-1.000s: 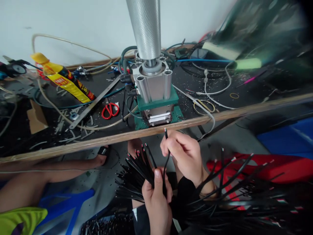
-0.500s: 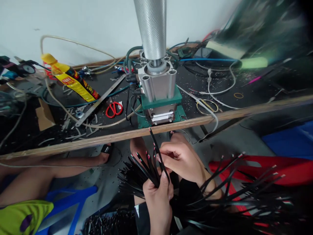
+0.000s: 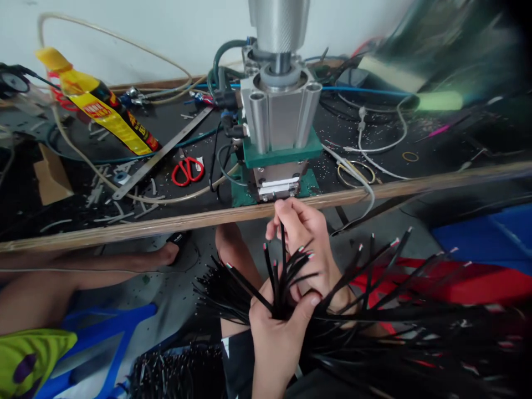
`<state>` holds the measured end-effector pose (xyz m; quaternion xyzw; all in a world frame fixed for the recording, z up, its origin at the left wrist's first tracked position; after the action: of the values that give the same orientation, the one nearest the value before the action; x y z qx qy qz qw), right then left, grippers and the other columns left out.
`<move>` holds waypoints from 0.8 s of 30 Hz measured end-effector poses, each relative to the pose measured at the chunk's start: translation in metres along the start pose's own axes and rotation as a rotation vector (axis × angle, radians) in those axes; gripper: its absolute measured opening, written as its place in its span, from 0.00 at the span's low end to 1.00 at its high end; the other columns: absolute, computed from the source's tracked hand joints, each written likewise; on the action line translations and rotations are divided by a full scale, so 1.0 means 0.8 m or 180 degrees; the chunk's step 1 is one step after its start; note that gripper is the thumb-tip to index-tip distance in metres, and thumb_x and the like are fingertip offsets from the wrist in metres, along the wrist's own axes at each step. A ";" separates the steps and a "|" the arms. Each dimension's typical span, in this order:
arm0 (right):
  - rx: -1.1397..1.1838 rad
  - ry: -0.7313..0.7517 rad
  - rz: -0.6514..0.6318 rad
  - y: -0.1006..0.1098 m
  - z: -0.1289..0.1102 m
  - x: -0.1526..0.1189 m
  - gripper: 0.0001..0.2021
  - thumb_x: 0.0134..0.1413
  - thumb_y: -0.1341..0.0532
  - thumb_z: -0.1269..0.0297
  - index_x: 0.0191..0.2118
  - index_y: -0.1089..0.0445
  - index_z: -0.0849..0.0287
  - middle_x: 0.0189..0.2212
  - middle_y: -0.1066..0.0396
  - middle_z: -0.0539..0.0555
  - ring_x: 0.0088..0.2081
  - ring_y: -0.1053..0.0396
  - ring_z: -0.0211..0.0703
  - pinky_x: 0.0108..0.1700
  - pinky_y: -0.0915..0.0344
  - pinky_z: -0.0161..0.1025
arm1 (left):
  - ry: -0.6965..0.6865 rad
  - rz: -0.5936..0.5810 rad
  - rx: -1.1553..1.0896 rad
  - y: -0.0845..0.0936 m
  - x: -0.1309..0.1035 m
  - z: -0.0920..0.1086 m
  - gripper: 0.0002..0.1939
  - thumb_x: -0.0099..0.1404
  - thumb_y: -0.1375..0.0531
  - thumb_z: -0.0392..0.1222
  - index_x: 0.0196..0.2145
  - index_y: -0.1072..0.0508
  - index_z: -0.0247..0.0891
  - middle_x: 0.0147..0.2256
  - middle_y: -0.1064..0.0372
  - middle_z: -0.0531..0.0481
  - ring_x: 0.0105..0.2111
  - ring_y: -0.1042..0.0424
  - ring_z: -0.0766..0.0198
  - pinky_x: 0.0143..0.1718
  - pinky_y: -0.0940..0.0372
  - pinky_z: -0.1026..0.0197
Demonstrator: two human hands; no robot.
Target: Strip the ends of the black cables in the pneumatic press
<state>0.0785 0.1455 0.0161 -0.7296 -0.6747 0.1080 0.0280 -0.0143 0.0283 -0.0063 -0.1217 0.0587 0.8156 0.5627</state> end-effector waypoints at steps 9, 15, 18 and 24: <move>-0.0158 0.0267 0.0190 -0.009 -0.007 0.023 0.22 0.74 0.35 0.50 0.27 0.30 0.54 0.24 0.26 0.47 0.30 0.24 0.42 0.36 0.36 0.38 | -0.0392 -0.0241 0.0151 -0.004 0.016 0.012 0.12 0.64 0.25 0.42 0.27 0.22 0.40 0.25 0.33 0.56 0.26 0.35 0.64 0.29 0.37 0.63; -0.0134 0.0356 0.0255 -0.010 -0.012 0.026 0.22 0.72 0.34 0.52 0.25 0.31 0.54 0.23 0.26 0.46 0.28 0.25 0.40 0.40 0.30 0.38 | -0.0550 -0.0268 -0.0022 -0.002 0.020 0.010 0.09 0.65 0.24 0.39 0.30 0.19 0.40 0.26 0.30 0.57 0.27 0.32 0.65 0.30 0.33 0.66; -0.0053 0.0325 0.0281 -0.012 -0.011 0.028 0.21 0.71 0.33 0.53 0.25 0.30 0.54 0.22 0.28 0.45 0.31 0.20 0.42 0.40 0.29 0.37 | -0.0660 -0.0386 -0.0044 -0.002 0.021 0.011 0.07 0.66 0.24 0.37 0.32 0.18 0.40 0.27 0.27 0.57 0.28 0.29 0.66 0.32 0.30 0.68; 0.0075 0.0230 0.0334 -0.015 -0.014 0.027 0.21 0.68 0.31 0.54 0.24 0.32 0.53 0.22 0.28 0.45 0.43 0.11 0.50 0.35 0.29 0.34 | -0.0584 -0.0260 -0.0152 0.000 0.020 0.013 0.07 0.65 0.23 0.35 0.34 0.17 0.41 0.28 0.26 0.57 0.28 0.28 0.66 0.32 0.27 0.70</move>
<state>0.0705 0.1695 0.0263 -0.7670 -0.6328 0.0908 0.0552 -0.0211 0.0452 -0.0010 -0.0622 -0.0175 0.8008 0.5954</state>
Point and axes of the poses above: each hand's wrist, its own x-axis towards the middle knuckle, its own y-axis out of the back of the hand, z = x × y, the point moved 5 cm from there along x, towards the middle knuckle
